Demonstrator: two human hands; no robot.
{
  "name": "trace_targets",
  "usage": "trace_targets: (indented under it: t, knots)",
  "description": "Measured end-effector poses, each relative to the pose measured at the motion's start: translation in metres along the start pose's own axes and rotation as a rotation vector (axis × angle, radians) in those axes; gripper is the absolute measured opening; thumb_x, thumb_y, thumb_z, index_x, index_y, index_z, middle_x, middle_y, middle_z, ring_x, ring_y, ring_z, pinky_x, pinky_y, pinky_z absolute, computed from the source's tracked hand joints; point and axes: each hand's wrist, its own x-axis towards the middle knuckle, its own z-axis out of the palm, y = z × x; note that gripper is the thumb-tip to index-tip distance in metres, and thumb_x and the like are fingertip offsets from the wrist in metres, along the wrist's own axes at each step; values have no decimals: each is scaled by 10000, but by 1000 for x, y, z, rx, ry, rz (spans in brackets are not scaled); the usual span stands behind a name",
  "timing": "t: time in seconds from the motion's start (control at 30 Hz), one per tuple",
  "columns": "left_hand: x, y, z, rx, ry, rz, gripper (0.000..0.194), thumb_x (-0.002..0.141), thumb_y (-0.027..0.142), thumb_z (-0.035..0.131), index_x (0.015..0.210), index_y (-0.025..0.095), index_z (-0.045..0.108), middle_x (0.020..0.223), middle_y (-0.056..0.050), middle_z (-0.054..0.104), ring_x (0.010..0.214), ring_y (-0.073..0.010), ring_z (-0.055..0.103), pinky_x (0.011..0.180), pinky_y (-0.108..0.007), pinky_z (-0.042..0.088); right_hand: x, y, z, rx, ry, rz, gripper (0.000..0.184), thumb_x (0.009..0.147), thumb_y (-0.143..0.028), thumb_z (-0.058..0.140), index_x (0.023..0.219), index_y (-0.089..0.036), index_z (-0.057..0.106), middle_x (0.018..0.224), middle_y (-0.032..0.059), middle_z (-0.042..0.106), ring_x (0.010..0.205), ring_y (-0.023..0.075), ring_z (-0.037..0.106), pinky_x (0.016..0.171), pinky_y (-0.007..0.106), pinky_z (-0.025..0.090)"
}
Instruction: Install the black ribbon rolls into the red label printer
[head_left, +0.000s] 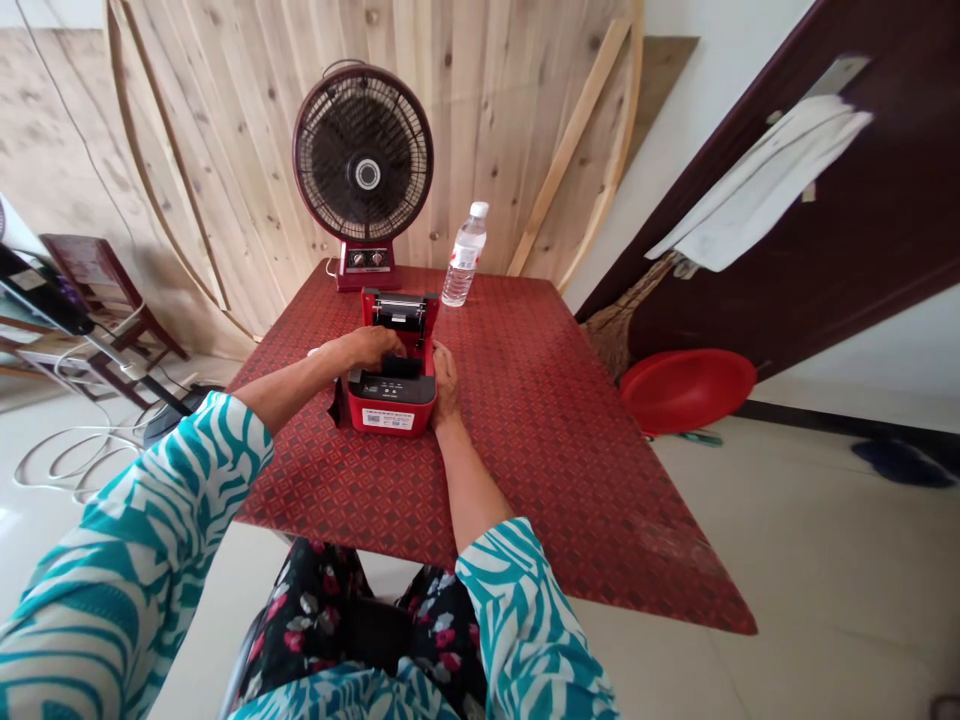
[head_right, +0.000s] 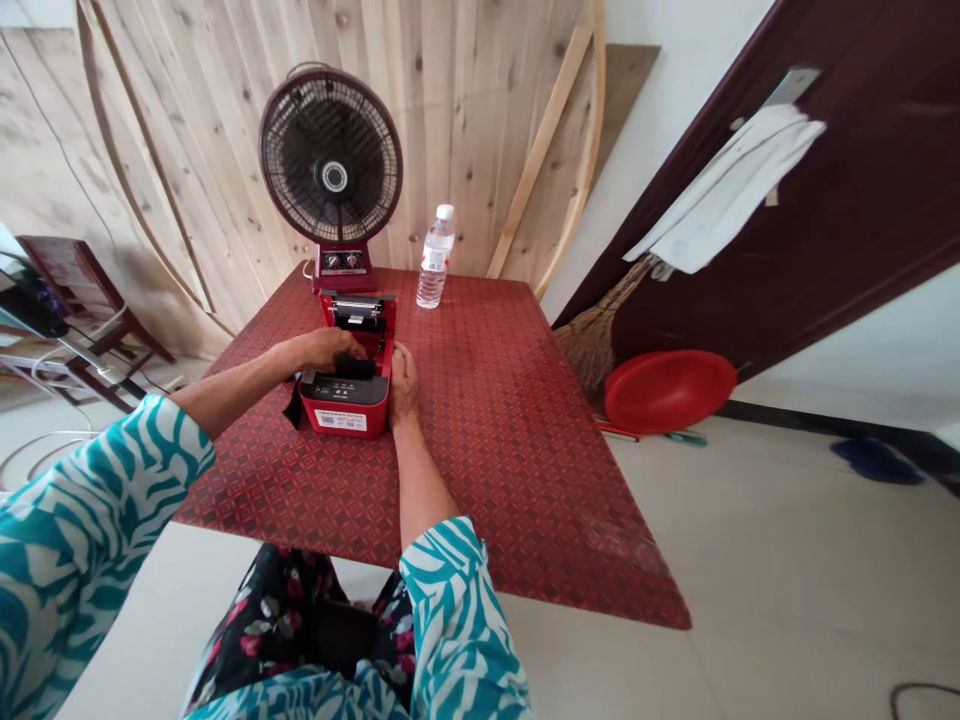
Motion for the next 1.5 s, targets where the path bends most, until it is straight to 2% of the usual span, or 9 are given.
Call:
trace_targets:
  t: [0.1,0.23,0.43,0.67,0.87,1.03,1.2,1.33,1.5]
  knots:
    - [-16,-5,8,-296,176,44,219,866,239,626,1008,191,785,1002,-53,792,925,-210,719,845,-286,526,-1,-1,0,0,-3,-10,505,928,-544,399,1200,-190,636,1308,122,673,1284,220,564,1146,419,417]
    - [-50,-6,33,-595,495,65,482,958,560,492,1022,177,778,1024,-78,781,964,-228,708,871,-336,538,0,1,0,7,-10,-11,467,940,-514,395,1206,-212,631,1340,99,658,1285,204,566,1163,411,398]
    - [-70,-9,69,-387,756,339,502,985,577,424,980,219,776,1053,-112,763,1109,-261,663,1052,-480,447,-1,1,-4,-66,-5,-49,405,957,-453,405,1174,-217,652,1337,99,667,1277,207,567,1164,424,395]
    - [-76,-8,81,-128,775,296,482,999,548,406,1163,234,734,1089,-97,729,1085,-239,631,1163,-508,327,2,-3,-9,-165,-38,-82,472,985,-498,379,1269,-197,605,1403,139,624,1302,220,551,1131,438,429]
    - [-71,-14,92,-80,855,335,479,979,568,438,1130,233,745,1047,-92,752,1072,-243,644,1164,-514,325,31,-12,-4,87,-74,-109,535,980,-564,339,1372,-246,517,1425,99,605,1266,206,600,1103,461,455]
    - [-72,-13,93,-59,870,346,444,990,541,452,1131,233,738,1052,-83,759,1110,-241,638,1168,-519,327,48,-25,-5,55,-95,-88,511,973,-577,339,1288,-250,573,1313,69,674,1147,192,653,1051,442,473]
    - [-79,-8,91,-44,951,350,353,952,497,557,1105,254,762,1340,-119,644,1335,-310,479,1142,-552,363,26,-30,-9,13,24,-133,507,941,-630,335,931,-217,629,1099,57,708,1037,189,665,990,398,491]
    - [-81,-7,91,-43,980,265,316,906,510,629,1040,266,780,1519,-103,493,1456,-372,319,1180,-605,285,0,-31,-8,-83,85,-208,480,939,-604,319,775,-229,570,1134,73,688,1099,204,631,970,385,499]
    - [-78,-9,92,-115,934,253,509,909,617,564,1200,216,686,1459,-160,547,1387,-348,444,1148,-568,339,-15,-28,-7,-216,130,-245,428,953,-530,293,778,-243,559,1149,79,681,1113,206,618,970,381,493]
